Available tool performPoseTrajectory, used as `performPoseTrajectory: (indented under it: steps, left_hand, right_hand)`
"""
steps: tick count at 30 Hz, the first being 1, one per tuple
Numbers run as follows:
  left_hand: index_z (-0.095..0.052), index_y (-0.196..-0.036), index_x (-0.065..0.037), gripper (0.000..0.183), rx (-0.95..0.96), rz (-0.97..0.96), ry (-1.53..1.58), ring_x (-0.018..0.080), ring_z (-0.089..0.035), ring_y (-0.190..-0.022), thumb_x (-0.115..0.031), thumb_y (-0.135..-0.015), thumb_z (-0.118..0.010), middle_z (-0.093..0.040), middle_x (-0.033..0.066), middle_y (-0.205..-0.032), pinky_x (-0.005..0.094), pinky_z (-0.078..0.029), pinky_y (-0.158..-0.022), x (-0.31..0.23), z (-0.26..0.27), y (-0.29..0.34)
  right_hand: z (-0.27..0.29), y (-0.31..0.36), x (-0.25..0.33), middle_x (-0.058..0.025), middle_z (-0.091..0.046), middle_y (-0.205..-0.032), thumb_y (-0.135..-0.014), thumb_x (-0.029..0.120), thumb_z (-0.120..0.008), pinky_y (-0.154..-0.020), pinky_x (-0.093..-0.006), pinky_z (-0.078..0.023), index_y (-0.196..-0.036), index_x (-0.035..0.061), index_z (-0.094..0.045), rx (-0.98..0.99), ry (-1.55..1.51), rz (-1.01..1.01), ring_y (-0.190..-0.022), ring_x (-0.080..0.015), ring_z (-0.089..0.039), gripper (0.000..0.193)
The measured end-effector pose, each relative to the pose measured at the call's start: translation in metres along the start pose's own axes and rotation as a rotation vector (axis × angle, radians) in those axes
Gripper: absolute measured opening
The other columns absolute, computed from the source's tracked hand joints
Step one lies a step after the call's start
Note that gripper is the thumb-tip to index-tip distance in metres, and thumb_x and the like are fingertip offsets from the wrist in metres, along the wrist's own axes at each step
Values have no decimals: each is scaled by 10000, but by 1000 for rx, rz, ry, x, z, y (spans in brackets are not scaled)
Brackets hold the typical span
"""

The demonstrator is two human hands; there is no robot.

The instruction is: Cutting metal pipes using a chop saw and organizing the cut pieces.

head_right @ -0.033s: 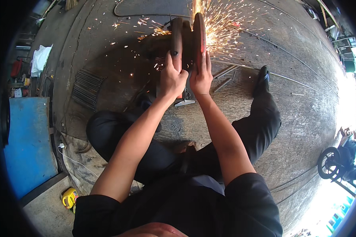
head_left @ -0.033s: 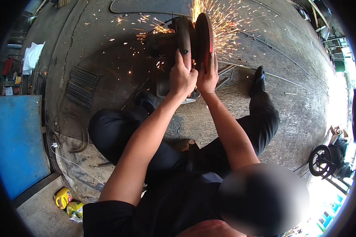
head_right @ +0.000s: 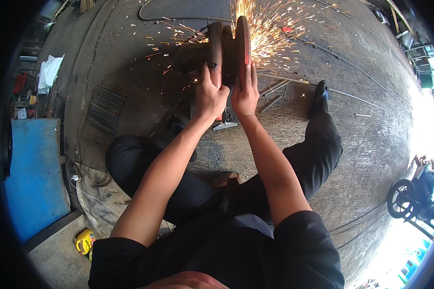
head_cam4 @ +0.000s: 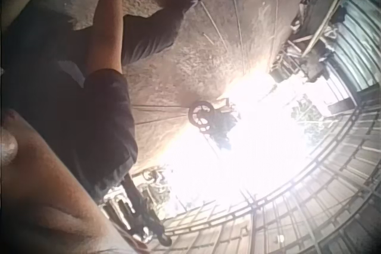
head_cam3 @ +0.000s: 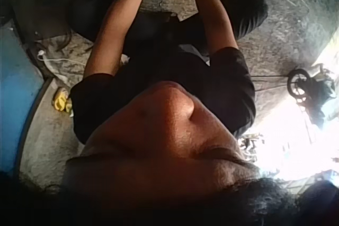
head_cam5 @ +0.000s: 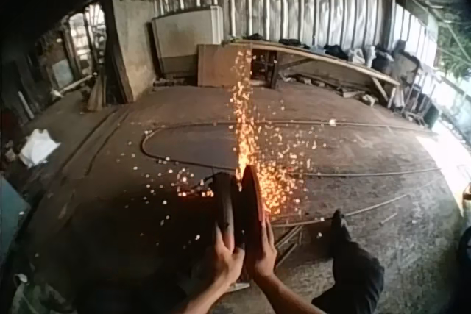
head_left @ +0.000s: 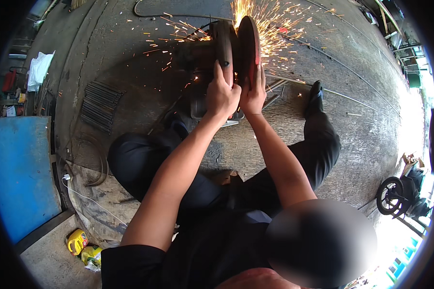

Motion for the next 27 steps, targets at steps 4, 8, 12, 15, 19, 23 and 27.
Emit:
performPoseTrajectory:
  steps: [4,8,12,15,19,23,27]
  left_hand:
    - [-231,-1407,-71,737,38,87,-13,465,-619,-822,-136,-753,-566,-622,305,-886,509,-504,-708,-7,4,2]
    - [-211,-1403,27,772,-1,-5,-5,467,-613,-800,-99,-732,-572,-612,316,-888,498,-511,-683,6,-3,5]
    - [-192,-1426,-6,811,-81,-132,117,478,-579,-953,-51,-713,-576,-558,335,-1086,480,-503,-781,42,-24,28]
    - [-205,-1428,-26,803,-26,-60,198,451,-564,-1040,-62,-718,-577,-535,324,-1163,444,-494,-843,45,-23,18]
    - [-291,-1377,-53,672,115,72,552,174,-616,-640,-34,-784,-610,-572,107,-982,298,-537,-574,47,-16,10]
    - [-358,-1288,-31,536,208,251,539,138,-576,-501,-91,-816,-604,-550,74,-816,277,-481,-408,-3,8,-3]
    - [-390,-1225,-15,468,201,278,492,154,-574,-467,-126,-824,-604,-546,84,-805,293,-467,-380,-31,24,-28]
  right_hand:
    - [0,2,0,-275,-441,-1337,-862,55,-558,-866,-438,-503,-1399,64,-368,7,-18,-17,-1146,-452,-510,570]
    - [-1,6,1,-271,-417,-1362,-861,45,-554,-874,-450,-492,-1393,58,-369,26,-50,-40,-1170,-456,-486,564]
    - [-2,43,-14,-266,-381,-1392,-864,39,-553,-880,-453,-491,-1387,50,-365,47,-34,-46,-1179,-462,-474,555]
    - [3,30,-12,-263,-371,-1399,-865,40,-555,-878,-454,-497,-1405,65,-335,61,-5,-54,-1181,-464,-470,584]
    - [20,-6,11,-266,-357,-1405,-894,88,-528,-852,-456,-511,-1431,77,-278,209,-68,-78,-1150,-476,-482,592]
    - [25,-32,2,-253,-377,-1399,-957,158,-466,-907,-401,-480,-1441,65,-235,218,-286,-286,-1154,-367,-525,544]
    - [22,26,-15,-114,-528,-1065,-963,193,-520,-835,-297,-454,-1290,-11,-350,-466,-770,-898,-919,-181,-544,422]
Point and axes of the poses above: each hand's wrist, its own y-axis away from the middle knuckle, its own z-axis out of the back of the hand, x = y × z, the point moved 1 cm from there along -y, towards the middle knuckle
